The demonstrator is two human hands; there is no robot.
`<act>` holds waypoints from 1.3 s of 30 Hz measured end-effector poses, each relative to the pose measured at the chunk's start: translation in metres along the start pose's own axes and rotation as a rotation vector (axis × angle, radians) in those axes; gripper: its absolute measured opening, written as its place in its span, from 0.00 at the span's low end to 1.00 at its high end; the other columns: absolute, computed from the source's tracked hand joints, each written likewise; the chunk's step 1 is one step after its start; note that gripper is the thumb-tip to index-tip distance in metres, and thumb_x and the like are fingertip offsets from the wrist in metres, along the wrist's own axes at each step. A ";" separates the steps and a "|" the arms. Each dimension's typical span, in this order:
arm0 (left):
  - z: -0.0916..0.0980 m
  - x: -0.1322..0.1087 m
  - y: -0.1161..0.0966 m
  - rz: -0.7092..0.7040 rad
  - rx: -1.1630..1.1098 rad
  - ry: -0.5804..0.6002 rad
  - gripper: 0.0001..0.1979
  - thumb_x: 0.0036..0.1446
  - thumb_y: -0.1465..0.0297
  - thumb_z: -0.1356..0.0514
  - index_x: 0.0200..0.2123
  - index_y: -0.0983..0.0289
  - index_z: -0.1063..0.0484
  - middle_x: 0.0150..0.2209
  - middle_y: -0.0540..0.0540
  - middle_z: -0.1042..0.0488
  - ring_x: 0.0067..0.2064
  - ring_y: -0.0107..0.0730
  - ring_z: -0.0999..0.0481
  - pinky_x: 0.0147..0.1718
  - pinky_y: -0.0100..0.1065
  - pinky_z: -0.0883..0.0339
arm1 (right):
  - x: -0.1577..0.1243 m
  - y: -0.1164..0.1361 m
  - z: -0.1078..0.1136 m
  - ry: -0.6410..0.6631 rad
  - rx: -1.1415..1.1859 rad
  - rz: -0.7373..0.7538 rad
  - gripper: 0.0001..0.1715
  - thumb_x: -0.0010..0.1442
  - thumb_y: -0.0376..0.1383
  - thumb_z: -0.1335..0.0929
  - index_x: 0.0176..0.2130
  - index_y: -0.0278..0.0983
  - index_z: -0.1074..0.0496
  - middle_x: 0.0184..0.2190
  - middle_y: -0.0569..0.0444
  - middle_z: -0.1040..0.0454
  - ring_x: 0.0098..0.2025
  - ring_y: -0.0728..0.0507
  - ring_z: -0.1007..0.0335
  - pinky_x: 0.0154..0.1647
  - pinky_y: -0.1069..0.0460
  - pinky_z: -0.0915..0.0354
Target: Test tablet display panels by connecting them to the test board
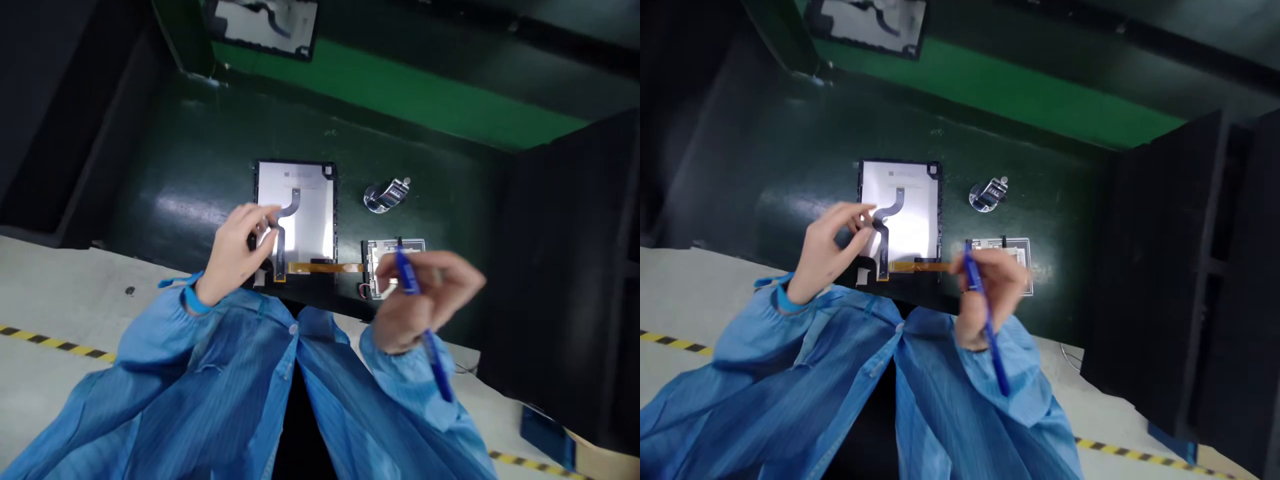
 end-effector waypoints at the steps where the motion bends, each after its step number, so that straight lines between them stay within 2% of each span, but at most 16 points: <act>1: 0.000 0.008 0.000 -0.049 0.178 -0.059 0.17 0.64 0.68 0.44 0.54 0.64 0.28 0.45 0.58 0.24 0.44 0.39 0.26 0.48 0.44 0.31 | -0.008 -0.002 -0.020 0.120 -0.001 -0.034 0.17 0.67 0.52 0.35 0.46 0.44 0.31 0.29 0.56 0.29 0.24 0.48 0.36 0.24 0.52 0.41; 3: -0.013 0.020 0.007 -0.082 0.393 -0.058 0.18 0.64 0.66 0.42 0.55 0.66 0.30 0.49 0.61 0.27 0.48 0.44 0.27 0.51 0.46 0.33 | -0.025 -0.021 -0.060 0.391 -0.040 -0.176 0.14 0.66 0.48 0.33 0.36 0.41 0.30 0.24 0.58 0.31 0.22 0.49 0.38 0.24 0.53 0.42; 4: -0.022 0.024 0.011 -0.080 0.450 -0.032 0.19 0.63 0.64 0.41 0.55 0.67 0.30 0.50 0.63 0.28 0.50 0.47 0.28 0.52 0.47 0.33 | -0.032 -0.035 -0.074 0.474 -0.066 -0.254 0.15 0.64 0.46 0.32 0.31 0.40 0.32 0.21 0.60 0.33 0.21 0.50 0.40 0.24 0.53 0.43; 7: -0.037 0.028 0.016 -0.050 0.523 0.043 0.22 0.61 0.59 0.38 0.52 0.68 0.30 0.50 0.65 0.29 0.52 0.53 0.28 0.51 0.49 0.33 | -0.039 -0.071 -0.090 0.502 -0.093 -0.404 0.19 0.60 0.45 0.30 0.26 0.39 0.39 0.17 0.64 0.39 0.19 0.52 0.44 0.22 0.55 0.46; 9: -0.039 0.026 0.016 -0.027 0.536 0.087 0.21 0.63 0.59 0.40 0.52 0.68 0.31 0.52 0.67 0.29 0.54 0.56 0.29 0.52 0.50 0.33 | -0.039 -0.079 -0.094 0.494 -0.079 -0.418 0.21 0.60 0.46 0.30 0.26 0.40 0.41 0.17 0.64 0.40 0.19 0.52 0.45 0.22 0.56 0.47; 11: -0.037 0.024 0.016 -0.028 0.556 0.111 0.21 0.65 0.61 0.44 0.55 0.69 0.32 0.57 0.70 0.31 0.60 0.59 0.32 0.56 0.53 0.36 | -0.038 -0.077 -0.094 0.491 -0.074 -0.388 0.22 0.61 0.46 0.31 0.25 0.40 0.43 0.16 0.64 0.42 0.18 0.53 0.48 0.21 0.56 0.49; 13: -0.034 0.022 0.017 -0.064 0.580 0.125 0.24 0.68 0.62 0.47 0.61 0.69 0.37 0.65 0.72 0.38 0.68 0.60 0.41 0.63 0.59 0.46 | -0.034 -0.069 -0.089 0.455 -0.101 -0.352 0.22 0.62 0.45 0.32 0.24 0.40 0.43 0.16 0.64 0.43 0.18 0.53 0.50 0.20 0.56 0.51; 15: -0.033 0.020 0.022 -0.114 0.583 0.145 0.28 0.69 0.62 0.50 0.67 0.67 0.44 0.70 0.70 0.46 0.72 0.57 0.51 0.67 0.64 0.58 | -0.032 -0.061 -0.085 0.424 -0.145 -0.332 0.22 0.63 0.45 0.32 0.24 0.40 0.44 0.16 0.64 0.44 0.18 0.53 0.50 0.20 0.55 0.50; 17: -0.032 0.018 0.030 -0.147 0.566 0.173 0.30 0.69 0.60 0.52 0.70 0.65 0.49 0.72 0.67 0.50 0.73 0.54 0.54 0.68 0.65 0.64 | -0.030 -0.055 -0.084 0.423 -0.168 -0.320 0.22 0.63 0.45 0.32 0.24 0.40 0.44 0.16 0.64 0.44 0.18 0.53 0.50 0.20 0.55 0.50; 24: -0.012 0.016 0.051 -0.161 0.523 0.208 0.34 0.69 0.53 0.56 0.72 0.64 0.52 0.73 0.65 0.52 0.74 0.53 0.57 0.68 0.63 0.68 | -0.025 -0.054 -0.088 0.424 -0.198 -0.305 0.23 0.63 0.44 0.32 0.23 0.40 0.44 0.16 0.64 0.44 0.18 0.52 0.49 0.21 0.55 0.50; 27: -0.006 0.015 0.055 -0.156 0.506 0.224 0.35 0.69 0.52 0.56 0.72 0.64 0.53 0.73 0.65 0.54 0.74 0.53 0.58 0.69 0.62 0.69 | -0.029 -0.056 -0.101 0.472 -0.179 -0.274 0.22 0.63 0.40 0.33 0.23 0.39 0.44 0.17 0.64 0.47 0.19 0.53 0.50 0.22 0.55 0.49; 31: -0.005 0.014 0.055 -0.143 0.478 0.226 0.34 0.69 0.53 0.56 0.72 0.63 0.53 0.74 0.65 0.54 0.74 0.53 0.59 0.69 0.61 0.70 | -0.039 -0.060 -0.119 0.543 -0.201 -0.243 0.21 0.63 0.37 0.34 0.22 0.39 0.46 0.16 0.64 0.48 0.18 0.53 0.52 0.22 0.56 0.49; 39: -0.006 0.014 0.056 -0.114 0.472 0.221 0.32 0.69 0.56 0.53 0.72 0.61 0.53 0.74 0.61 0.55 0.74 0.51 0.60 0.69 0.60 0.71 | -0.043 -0.055 -0.129 0.613 -0.347 -0.124 0.20 0.62 0.36 0.36 0.22 0.40 0.48 0.15 0.63 0.47 0.17 0.53 0.50 0.23 0.55 0.47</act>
Point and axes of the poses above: each hand's wrist, its own x-axis towards the middle knuckle, its own z-axis out of the back of the hand, y = z × x, the point moved 10 cm from there along x, towards the middle knuckle
